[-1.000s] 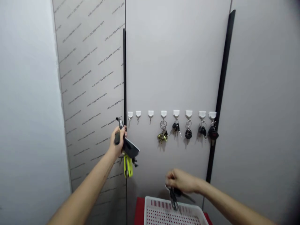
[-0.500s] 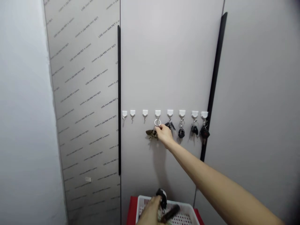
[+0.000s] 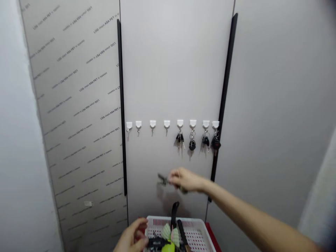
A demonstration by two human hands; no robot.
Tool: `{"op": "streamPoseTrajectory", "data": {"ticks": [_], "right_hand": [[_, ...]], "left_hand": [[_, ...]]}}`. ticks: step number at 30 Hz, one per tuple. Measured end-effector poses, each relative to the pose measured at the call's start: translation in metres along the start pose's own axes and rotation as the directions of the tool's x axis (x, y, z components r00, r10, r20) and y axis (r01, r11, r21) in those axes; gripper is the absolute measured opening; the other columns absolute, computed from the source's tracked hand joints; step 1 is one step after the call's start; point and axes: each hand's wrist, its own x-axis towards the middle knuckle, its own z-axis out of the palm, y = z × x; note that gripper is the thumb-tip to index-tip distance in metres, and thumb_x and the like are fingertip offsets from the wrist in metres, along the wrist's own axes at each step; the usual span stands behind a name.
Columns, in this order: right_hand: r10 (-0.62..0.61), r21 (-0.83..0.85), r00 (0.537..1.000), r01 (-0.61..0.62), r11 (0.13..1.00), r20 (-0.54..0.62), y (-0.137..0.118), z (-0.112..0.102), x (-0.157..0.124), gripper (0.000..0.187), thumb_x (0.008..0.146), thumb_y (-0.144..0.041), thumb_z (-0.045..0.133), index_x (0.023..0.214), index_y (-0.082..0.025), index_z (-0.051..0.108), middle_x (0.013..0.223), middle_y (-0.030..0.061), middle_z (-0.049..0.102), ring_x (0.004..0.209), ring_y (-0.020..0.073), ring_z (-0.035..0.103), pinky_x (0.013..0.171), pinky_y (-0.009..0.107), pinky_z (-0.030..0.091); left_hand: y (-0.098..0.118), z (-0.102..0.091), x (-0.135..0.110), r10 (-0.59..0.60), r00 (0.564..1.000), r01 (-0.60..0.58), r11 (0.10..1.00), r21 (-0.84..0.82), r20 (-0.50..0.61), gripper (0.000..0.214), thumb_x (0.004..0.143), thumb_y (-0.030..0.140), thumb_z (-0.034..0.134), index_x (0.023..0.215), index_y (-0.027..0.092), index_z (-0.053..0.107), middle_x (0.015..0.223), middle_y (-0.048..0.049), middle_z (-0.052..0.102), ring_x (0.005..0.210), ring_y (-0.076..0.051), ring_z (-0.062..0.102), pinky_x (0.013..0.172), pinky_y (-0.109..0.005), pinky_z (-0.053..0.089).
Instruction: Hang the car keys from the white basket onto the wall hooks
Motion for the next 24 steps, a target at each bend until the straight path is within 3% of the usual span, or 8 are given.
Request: {"op": "streamPoseTrajectory", "data": {"ticks": [3, 6, 9, 11, 13, 17, 22, 24], "right_hand": [[0.031, -0.127, 0.999, -0.029, 0.991, 0.011, 0.053, 0.042, -0.015, 0.014, 0.062, -0.020, 0.042, 0.059, -0.012, 0.054, 0.046, -0.0030, 0.046, 0.042, 0.0051, 0.040, 0.040, 0.016, 0.031], [-0.035, -0.081, 0.964, 0.014, 0.997, -0.264, 0.062, 0.028, -0.021, 0.020, 0.064, -0.023, 0.040, 0.070, -0.013, 0.056, 0.065, 0.0018, 0.056, 0.060, 0.0107, 0.049, 0.057, 0.021, 0.038], [-0.096, -0.080, 0.661, 0.054, 0.995, -0.744, 0.036, -0.027, -0.013, 0.028, 0.067, -0.028, 0.036, 0.086, -0.014, 0.052, 0.086, 0.0062, 0.054, 0.078, 0.0138, 0.048, 0.073, 0.027, 0.035], [-0.124, -0.138, 0.477, 0.006, 0.990, -0.870, 0.016, -0.059, 0.000, 0.035, 0.064, -0.031, 0.041, 0.094, -0.014, 0.048, 0.090, 0.0081, 0.053, 0.082, 0.0157, 0.048, 0.075, 0.029, 0.034], [-0.122, -0.162, 0.413, -0.063, 0.985, -0.902, 0.003, -0.077, 0.013, 0.040, 0.061, -0.032, 0.045, 0.096, -0.012, 0.044, 0.085, 0.0090, 0.054, 0.078, 0.0175, 0.049, 0.072, 0.031, 0.036], [-0.009, -0.013, 0.445, -0.007, 1.000, -0.895, -0.003, -0.088, 0.022, 0.029, 0.064, -0.032, 0.039, 0.085, -0.014, 0.046, 0.060, 0.0028, 0.053, 0.053, 0.0135, 0.051, 0.052, 0.027, 0.041], [-0.027, 0.075, 0.487, 0.189, 0.979, -0.873, -0.023, -0.121, 0.003, 0.017, 0.065, -0.030, 0.038, 0.068, -0.016, 0.046, 0.047, -0.0037, 0.043, 0.035, 0.0062, 0.041, 0.034, 0.018, 0.035], [-0.065, 0.026, 0.557, 0.153, 0.988, -0.828, -0.037, -0.132, -0.002, 0.015, 0.064, -0.028, 0.040, 0.060, -0.015, 0.047, 0.043, -0.0045, 0.040, 0.032, 0.0048, 0.038, 0.031, 0.017, 0.032]], "left_hand": [[0.041, -0.002, 0.011, 0.074, 0.997, -0.073, 0.997, 0.030, -0.039, 0.036, 0.057, 0.023, 0.048, 0.092, 0.014, 0.046, 0.091, -0.0078, 0.051, 0.073, -0.013, 0.048, 0.071, -0.023, 0.036], [0.091, 0.003, 0.039, 0.177, 0.984, -0.176, 0.983, 0.058, -0.018, 0.035, 0.058, 0.020, 0.048, 0.092, 0.013, 0.045, 0.091, -0.0084, 0.051, 0.074, -0.013, 0.048, 0.071, -0.024, 0.037], [0.145, 0.021, 0.083, 0.299, 0.949, -0.294, 0.953, 0.070, -0.100, 0.038, 0.058, 0.020, 0.049, 0.095, 0.011, 0.042, 0.096, -0.0110, 0.049, 0.080, -0.013, 0.047, 0.073, -0.025, 0.036], [0.176, 0.038, 0.115, 0.328, 0.915, -0.311, 0.944, 0.110, -0.233, 0.044, 0.058, 0.024, 0.050, 0.099, 0.011, 0.039, 0.099, -0.0120, 0.047, 0.081, -0.014, 0.047, 0.070, -0.025, 0.037], [0.199, 0.054, 0.142, 0.339, 0.864, -0.277, 0.937, 0.212, -0.372, 0.046, 0.057, 0.028, 0.052, 0.098, 0.012, 0.040, 0.089, -0.0098, 0.052, 0.076, -0.015, 0.049, 0.068, -0.027, 0.037], [0.220, 0.066, 0.167, 0.367, 0.865, -0.215, 0.886, 0.410, -0.341, 0.021, 0.061, 0.030, 0.046, 0.073, 0.014, 0.052, 0.067, -0.0051, 0.056, 0.064, -0.015, 0.051, 0.057, -0.025, 0.038], [0.248, 0.039, 0.158, 0.426, 0.866, -0.275, 0.842, 0.465, -0.260, 0.024, 0.067, 0.026, 0.034, 0.061, 0.012, 0.053, 0.056, -0.0033, 0.055, 0.052, -0.010, 0.050, 0.048, -0.019, 0.036], [0.265, 0.030, 0.152, 0.458, 0.847, -0.324, 0.847, 0.422, -0.269, 0.026, 0.069, 0.022, 0.030, 0.065, 0.012, 0.053, 0.059, -0.0034, 0.055, 0.049, -0.008, 0.049, 0.047, -0.017, 0.036]]}}
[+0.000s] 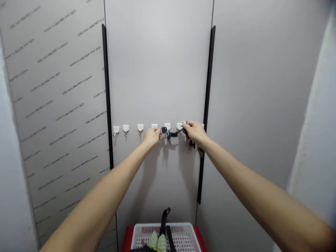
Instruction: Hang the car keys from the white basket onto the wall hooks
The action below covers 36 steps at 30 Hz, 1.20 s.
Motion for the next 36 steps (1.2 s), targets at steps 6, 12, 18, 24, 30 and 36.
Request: {"op": "streamPoseTrajectory", "data": {"ticks": [6, 12, 18, 24, 30, 36], "right_hand": [[-0.047, -0.051, 0.990, 0.054, 0.997, 0.136, -0.013, 0.003, 0.001, 0.016, 0.065, -0.029, 0.042, 0.065, -0.016, 0.050, 0.046, -0.0038, 0.043, 0.033, 0.0043, 0.040, 0.032, 0.016, 0.033], [0.023, -0.077, 0.994, -0.015, 0.997, 0.104, -0.006, 0.003, 0.012, 0.014, 0.064, -0.026, 0.043, 0.070, -0.015, 0.051, 0.050, -0.0025, 0.046, 0.034, 0.0044, 0.042, 0.035, 0.017, 0.036], [-0.070, -0.273, 0.994, 0.091, 0.958, 0.086, -0.018, 0.006, 0.026, 0.017, 0.065, -0.028, 0.041, 0.067, -0.015, 0.051, 0.050, -0.0010, 0.048, 0.039, 0.0061, 0.043, 0.040, 0.018, 0.033], [-0.369, -0.538, 0.927, 0.344, 0.769, 0.065, -0.042, 0.011, 0.021, 0.010, 0.060, -0.017, 0.041, 0.060, -0.015, 0.051, 0.054, -0.0001, 0.051, 0.050, 0.0079, 0.043, 0.048, 0.018, 0.030], [-0.239, -0.447, 0.969, 0.241, 0.862, 0.062, -0.017, 0.014, -0.005, 0.004, 0.055, -0.018, 0.041, 0.056, -0.016, 0.045, 0.046, -0.0031, 0.044, 0.043, 0.0065, 0.038, 0.042, 0.017, 0.028], [-0.010, -0.057, 1.000, 0.012, 0.998, 0.027, 0.002, 0.017, -0.012, 0.001, 0.055, -0.016, 0.038, 0.054, -0.017, 0.040, 0.044, -0.0040, 0.042, 0.036, 0.0052, 0.038, 0.033, 0.016, 0.030]], "left_hand": [[0.028, -0.015, 0.012, 0.077, 0.993, -0.057, 0.978, 0.203, -0.092, 0.027, 0.069, 0.028, 0.032, 0.069, 0.015, 0.054, 0.064, -0.0041, 0.057, 0.054, -0.009, 0.050, 0.050, -0.018, 0.036], [0.031, -0.020, 0.034, -0.007, 0.994, -0.025, 0.958, 0.287, 0.109, 0.021, 0.065, 0.025, 0.038, 0.063, 0.012, 0.055, 0.052, -0.0027, 0.054, 0.047, -0.009, 0.047, 0.048, -0.019, 0.035], [0.025, -0.020, 0.030, -0.151, 0.974, 0.115, 0.972, 0.204, 0.168, 0.019, 0.066, 0.024, 0.039, 0.060, 0.011, 0.052, 0.037, 0.0022, 0.040, 0.036, -0.007, 0.040, 0.039, -0.018, 0.031], [0.025, -0.023, 0.016, -0.147, 0.962, 0.130, 0.988, 0.084, 0.231, 0.019, 0.069, 0.023, 0.037, 0.058, 0.012, 0.048, 0.038, 0.0043, 0.038, 0.034, -0.004, 0.038, 0.036, -0.014, 0.028], [0.009, -0.023, -0.005, -0.199, 0.845, 0.188, 0.979, 0.074, 0.497, 0.019, 0.068, 0.022, 0.039, 0.054, 0.012, 0.045, 0.039, 0.0042, 0.040, 0.033, -0.004, 0.039, 0.037, -0.015, 0.030], [0.010, -0.017, -0.015, -0.145, 0.856, 0.201, 0.978, -0.062, 0.496, 0.018, 0.068, 0.018, 0.037, 0.051, 0.012, 0.041, 0.038, 0.0050, 0.037, 0.033, -0.003, 0.038, 0.037, -0.015, 0.030]]}}
